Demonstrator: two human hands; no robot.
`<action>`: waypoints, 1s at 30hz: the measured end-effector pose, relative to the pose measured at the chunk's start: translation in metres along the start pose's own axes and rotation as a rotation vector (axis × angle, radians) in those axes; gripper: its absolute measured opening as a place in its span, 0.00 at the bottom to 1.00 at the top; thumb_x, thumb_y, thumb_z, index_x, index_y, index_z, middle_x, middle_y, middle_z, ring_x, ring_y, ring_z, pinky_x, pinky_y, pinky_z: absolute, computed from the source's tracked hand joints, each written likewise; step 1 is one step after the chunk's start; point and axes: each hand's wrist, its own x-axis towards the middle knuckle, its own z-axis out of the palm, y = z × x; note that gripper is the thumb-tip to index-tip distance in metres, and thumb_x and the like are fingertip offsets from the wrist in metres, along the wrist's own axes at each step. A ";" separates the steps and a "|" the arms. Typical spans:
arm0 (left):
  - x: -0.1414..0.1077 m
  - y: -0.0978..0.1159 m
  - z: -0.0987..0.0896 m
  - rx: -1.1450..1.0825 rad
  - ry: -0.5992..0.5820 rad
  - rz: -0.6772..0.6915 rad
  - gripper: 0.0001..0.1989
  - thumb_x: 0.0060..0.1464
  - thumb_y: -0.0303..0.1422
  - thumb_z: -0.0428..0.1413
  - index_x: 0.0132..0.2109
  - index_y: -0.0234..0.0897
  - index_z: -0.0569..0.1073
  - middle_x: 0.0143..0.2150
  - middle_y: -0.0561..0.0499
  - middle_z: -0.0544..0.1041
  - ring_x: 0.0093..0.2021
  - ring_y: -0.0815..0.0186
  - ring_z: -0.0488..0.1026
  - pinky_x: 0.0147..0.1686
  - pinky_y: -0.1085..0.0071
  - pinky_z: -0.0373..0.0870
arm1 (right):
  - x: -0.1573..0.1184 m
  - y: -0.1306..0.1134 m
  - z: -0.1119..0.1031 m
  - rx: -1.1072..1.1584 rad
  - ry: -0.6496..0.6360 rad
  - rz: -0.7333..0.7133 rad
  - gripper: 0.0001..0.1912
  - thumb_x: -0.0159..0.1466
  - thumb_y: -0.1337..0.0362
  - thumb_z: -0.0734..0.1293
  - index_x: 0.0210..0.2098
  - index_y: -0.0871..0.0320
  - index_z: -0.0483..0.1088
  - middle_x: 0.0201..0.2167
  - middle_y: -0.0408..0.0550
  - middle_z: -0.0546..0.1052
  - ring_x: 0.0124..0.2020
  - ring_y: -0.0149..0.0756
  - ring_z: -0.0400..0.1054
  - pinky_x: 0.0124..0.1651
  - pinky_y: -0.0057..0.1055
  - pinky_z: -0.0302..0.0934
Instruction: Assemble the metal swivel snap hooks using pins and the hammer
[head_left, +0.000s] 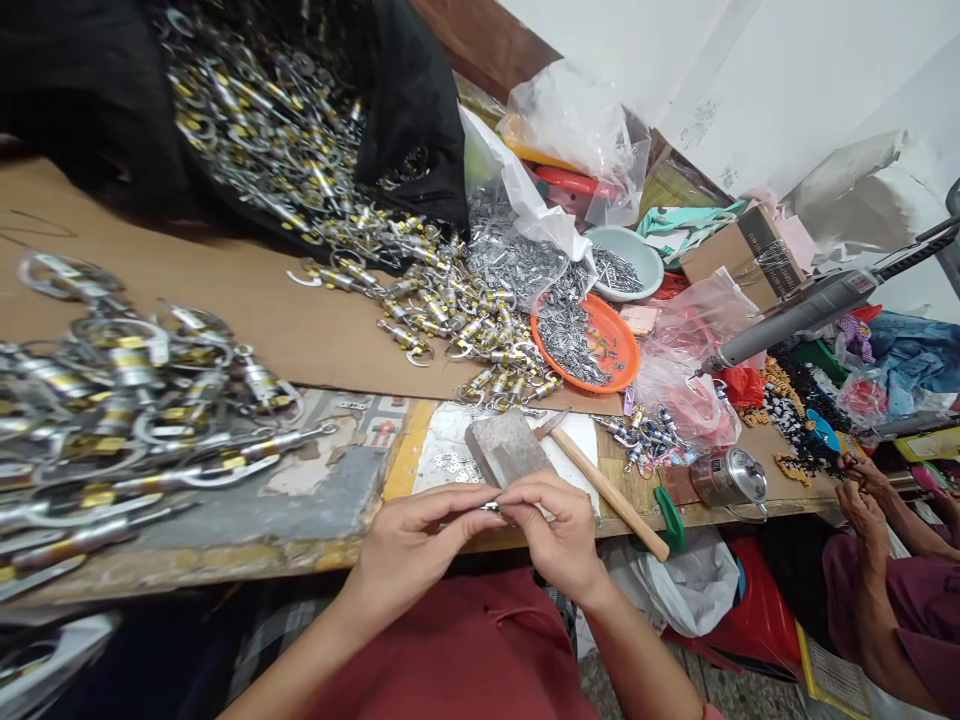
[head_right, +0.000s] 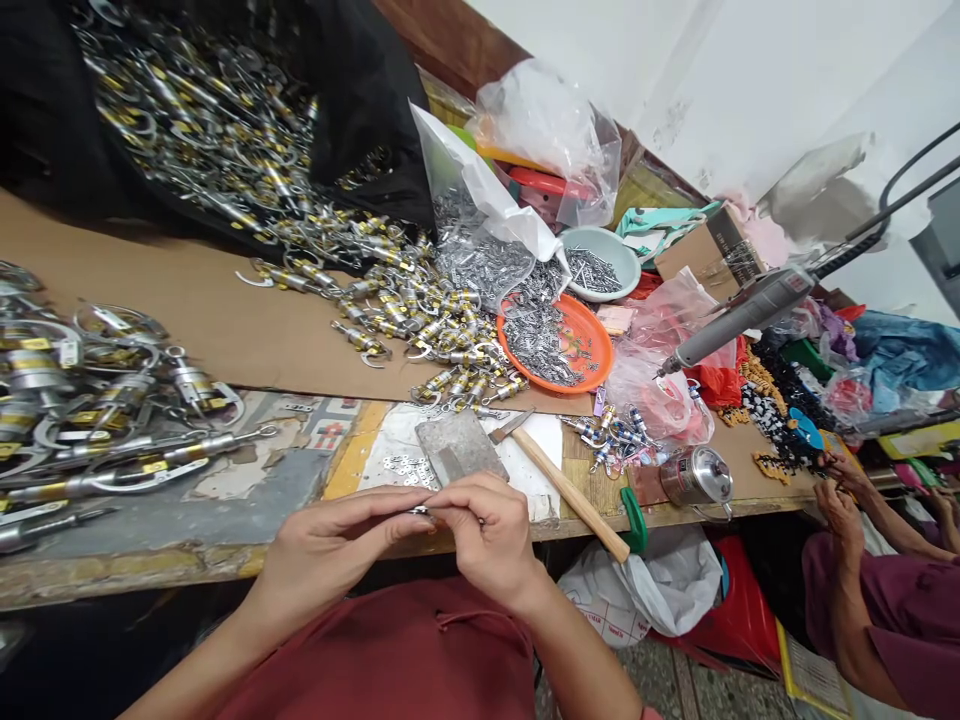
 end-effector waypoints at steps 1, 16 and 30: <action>0.000 0.001 0.000 -0.007 0.002 -0.004 0.06 0.41 0.30 0.60 0.29 0.43 0.81 0.29 0.52 0.83 0.30 0.62 0.79 0.35 0.70 0.77 | 0.000 0.000 0.000 -0.001 -0.003 -0.002 0.09 0.61 0.70 0.63 0.31 0.58 0.75 0.27 0.47 0.77 0.31 0.31 0.71 0.36 0.27 0.66; -0.001 0.010 -0.013 0.014 -0.039 -0.037 0.08 0.44 0.39 0.60 0.26 0.41 0.80 0.34 0.47 0.83 0.35 0.59 0.78 0.40 0.66 0.75 | -0.023 0.024 -0.004 -0.412 0.073 -0.602 0.16 0.61 0.74 0.61 0.47 0.55 0.69 0.38 0.50 0.77 0.38 0.31 0.73 0.38 0.25 0.69; -0.004 0.015 -0.016 0.038 -0.135 0.063 0.08 0.49 0.35 0.56 0.28 0.42 0.80 0.36 0.48 0.82 0.38 0.59 0.77 0.41 0.67 0.73 | -0.018 -0.001 -0.005 -0.188 0.005 -0.330 0.13 0.60 0.69 0.66 0.45 0.54 0.73 0.32 0.48 0.79 0.32 0.33 0.74 0.35 0.26 0.70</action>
